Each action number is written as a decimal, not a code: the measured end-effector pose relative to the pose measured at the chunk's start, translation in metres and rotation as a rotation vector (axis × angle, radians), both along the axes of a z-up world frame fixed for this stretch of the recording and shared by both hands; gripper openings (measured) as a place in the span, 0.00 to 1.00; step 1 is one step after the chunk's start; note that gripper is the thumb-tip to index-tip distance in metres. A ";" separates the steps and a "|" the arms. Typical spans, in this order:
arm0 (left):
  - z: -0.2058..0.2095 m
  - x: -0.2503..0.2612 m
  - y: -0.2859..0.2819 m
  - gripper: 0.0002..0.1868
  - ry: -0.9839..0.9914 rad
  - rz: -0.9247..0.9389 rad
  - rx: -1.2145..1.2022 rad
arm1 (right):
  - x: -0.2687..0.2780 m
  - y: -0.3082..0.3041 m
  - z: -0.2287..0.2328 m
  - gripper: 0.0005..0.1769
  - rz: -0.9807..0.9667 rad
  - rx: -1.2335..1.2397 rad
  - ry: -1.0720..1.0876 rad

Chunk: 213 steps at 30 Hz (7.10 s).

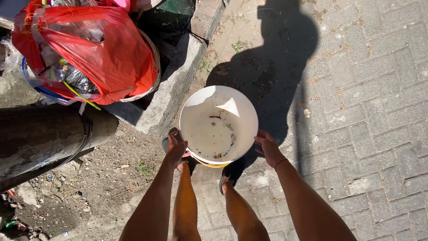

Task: Filling and rinsing a plastic bucket at an outdoor water tap.

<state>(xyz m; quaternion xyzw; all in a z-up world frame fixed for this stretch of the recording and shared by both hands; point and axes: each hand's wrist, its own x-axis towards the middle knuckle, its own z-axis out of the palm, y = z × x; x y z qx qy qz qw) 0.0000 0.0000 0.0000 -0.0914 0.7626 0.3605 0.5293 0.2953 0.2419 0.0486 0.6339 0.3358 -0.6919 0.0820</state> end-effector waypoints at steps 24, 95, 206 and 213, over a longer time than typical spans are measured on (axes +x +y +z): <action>-0.013 0.041 0.127 0.37 0.007 -0.016 0.276 | 0.069 0.057 -0.045 0.38 -0.306 0.258 0.160; -0.053 0.028 0.235 0.28 0.686 -0.416 0.470 | 0.029 0.145 0.007 0.35 -0.297 0.525 0.129; 0.221 -0.075 0.112 0.30 0.125 -0.160 0.286 | -0.171 0.177 0.283 0.24 0.052 0.606 0.409; 0.269 -0.085 0.084 0.20 0.133 -0.068 0.428 | -0.196 0.226 0.333 0.20 0.051 0.653 0.440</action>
